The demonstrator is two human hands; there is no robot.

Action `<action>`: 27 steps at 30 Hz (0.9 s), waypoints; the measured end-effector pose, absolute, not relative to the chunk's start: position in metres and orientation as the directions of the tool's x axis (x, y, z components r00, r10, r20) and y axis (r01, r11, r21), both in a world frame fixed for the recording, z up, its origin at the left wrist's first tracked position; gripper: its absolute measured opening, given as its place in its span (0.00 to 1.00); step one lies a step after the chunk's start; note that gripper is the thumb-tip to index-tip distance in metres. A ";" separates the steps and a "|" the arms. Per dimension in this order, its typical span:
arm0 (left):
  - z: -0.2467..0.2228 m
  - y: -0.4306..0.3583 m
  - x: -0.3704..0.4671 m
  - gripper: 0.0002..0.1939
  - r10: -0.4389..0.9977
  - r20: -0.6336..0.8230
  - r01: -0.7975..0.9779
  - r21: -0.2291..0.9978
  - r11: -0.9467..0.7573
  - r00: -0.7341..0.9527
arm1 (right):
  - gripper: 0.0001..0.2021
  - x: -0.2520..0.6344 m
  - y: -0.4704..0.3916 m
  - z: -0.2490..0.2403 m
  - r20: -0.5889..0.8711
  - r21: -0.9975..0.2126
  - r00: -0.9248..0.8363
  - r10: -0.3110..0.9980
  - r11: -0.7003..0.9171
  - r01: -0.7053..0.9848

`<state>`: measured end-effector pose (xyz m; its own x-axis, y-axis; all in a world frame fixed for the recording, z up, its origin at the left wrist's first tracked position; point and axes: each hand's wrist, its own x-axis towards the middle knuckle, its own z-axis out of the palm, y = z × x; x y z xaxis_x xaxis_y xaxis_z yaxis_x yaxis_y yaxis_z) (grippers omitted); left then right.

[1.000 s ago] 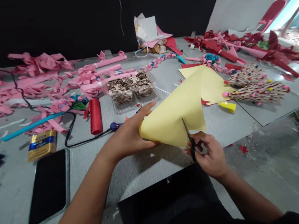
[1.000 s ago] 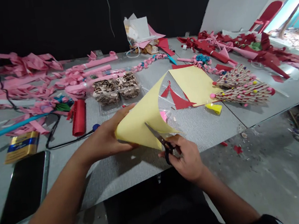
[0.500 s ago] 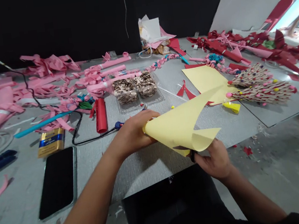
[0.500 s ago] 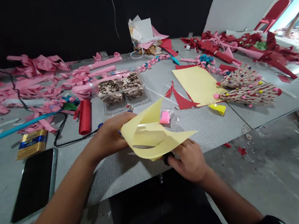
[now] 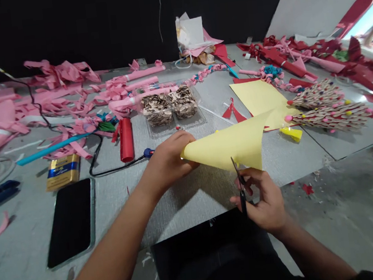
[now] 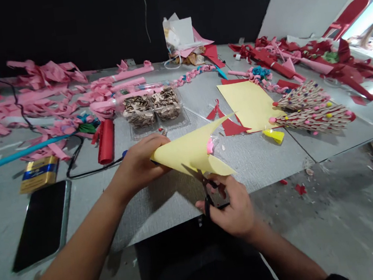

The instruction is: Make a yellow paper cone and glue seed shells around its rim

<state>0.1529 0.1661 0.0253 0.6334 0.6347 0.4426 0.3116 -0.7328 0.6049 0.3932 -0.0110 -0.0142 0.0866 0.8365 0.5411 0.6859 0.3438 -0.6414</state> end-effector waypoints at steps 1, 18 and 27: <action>0.025 0.166 0.152 0.09 0.643 0.447 0.334 0.592 -0.734 0.622 | 0.21 0.391 -0.011 -0.016 0.509 -0.697 0.107 0.854 0.336 0.634; 0.036 0.160 0.144 0.10 0.459 0.716 0.659 -0.003 -0.752 0.527 | 0.19 0.384 -0.008 -0.005 0.312 -0.941 0.218 0.925 0.270 0.204; 0.040 0.158 0.140 0.12 0.338 0.767 0.648 -0.131 -0.750 0.546 | 0.17 0.385 -0.011 -0.002 0.271 -0.958 0.222 0.937 0.241 0.153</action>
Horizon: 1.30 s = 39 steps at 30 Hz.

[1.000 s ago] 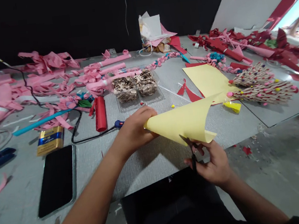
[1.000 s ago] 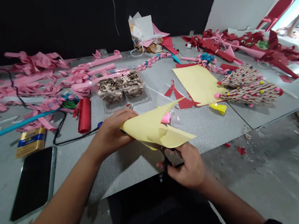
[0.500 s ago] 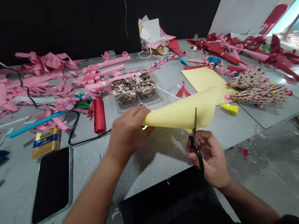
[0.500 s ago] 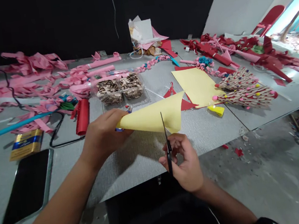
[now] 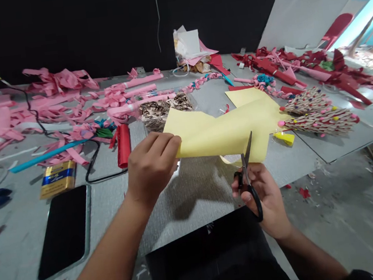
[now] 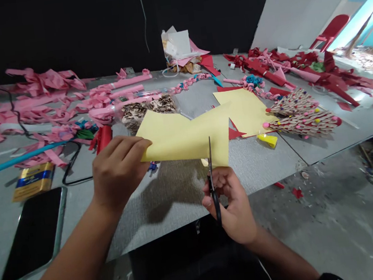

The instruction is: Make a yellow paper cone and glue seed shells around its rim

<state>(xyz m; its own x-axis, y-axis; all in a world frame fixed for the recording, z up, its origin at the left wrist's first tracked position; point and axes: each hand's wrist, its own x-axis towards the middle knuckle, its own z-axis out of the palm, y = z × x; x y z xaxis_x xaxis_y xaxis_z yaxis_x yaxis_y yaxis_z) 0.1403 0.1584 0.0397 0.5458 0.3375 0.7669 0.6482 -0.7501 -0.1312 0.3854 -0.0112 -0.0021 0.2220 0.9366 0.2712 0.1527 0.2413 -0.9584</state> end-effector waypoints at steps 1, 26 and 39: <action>0.040 0.158 0.140 0.12 0.331 0.771 0.649 -0.136 -0.748 0.544 | 0.17 0.385 -0.011 -0.001 0.269 -0.958 0.225 0.936 0.237 0.160; 0.049 0.155 0.139 0.13 0.215 0.765 0.621 -0.288 -0.729 0.607 | 0.14 0.396 -0.009 0.012 0.325 -0.916 0.238 0.915 0.241 0.322; 0.043 0.159 0.136 0.15 0.244 0.774 0.640 -0.254 -0.725 0.584 | 0.15 0.392 -0.012 -0.002 0.237 -0.957 0.348 0.907 0.156 0.246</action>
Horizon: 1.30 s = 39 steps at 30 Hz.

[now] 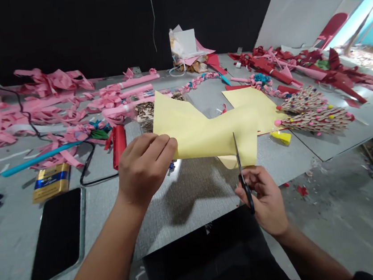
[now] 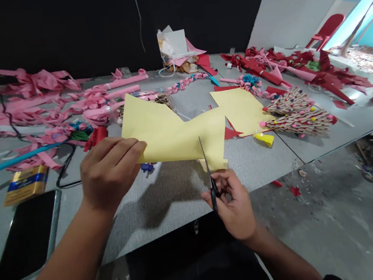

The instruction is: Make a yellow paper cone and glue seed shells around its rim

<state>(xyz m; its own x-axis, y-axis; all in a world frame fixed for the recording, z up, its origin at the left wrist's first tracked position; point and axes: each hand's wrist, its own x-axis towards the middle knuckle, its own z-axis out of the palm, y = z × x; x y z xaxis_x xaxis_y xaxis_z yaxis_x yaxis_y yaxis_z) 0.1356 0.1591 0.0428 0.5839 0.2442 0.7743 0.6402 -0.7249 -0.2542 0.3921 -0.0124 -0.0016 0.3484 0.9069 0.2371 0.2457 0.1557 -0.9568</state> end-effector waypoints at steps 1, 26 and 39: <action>0.042 0.159 0.135 0.15 0.254 0.774 0.641 -0.241 -0.729 0.579 | 0.15 0.392 -0.012 -0.003 0.232 -0.959 0.350 0.908 0.152 0.240; 0.021 0.183 0.145 0.12 0.949 0.315 0.162 0.936 -0.314 0.021 | 0.25 0.498 -0.011 0.022 0.149 -0.884 -0.022 0.989 0.143 0.445; 0.010 0.179 0.150 0.43 0.919 0.045 -0.382 0.917 0.118 0.391 | 0.24 0.517 0.041 0.014 -0.013 -0.042 0.093 0.996 -0.094 0.995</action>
<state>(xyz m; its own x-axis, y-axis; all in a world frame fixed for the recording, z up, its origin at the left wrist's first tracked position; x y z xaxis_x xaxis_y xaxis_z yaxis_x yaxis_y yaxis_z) 0.1497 0.1789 0.0102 0.3912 0.9192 0.0452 -0.3821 0.1176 0.9166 0.5168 0.0413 0.0136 0.0932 0.9956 -0.0125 0.9947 -0.0936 -0.0422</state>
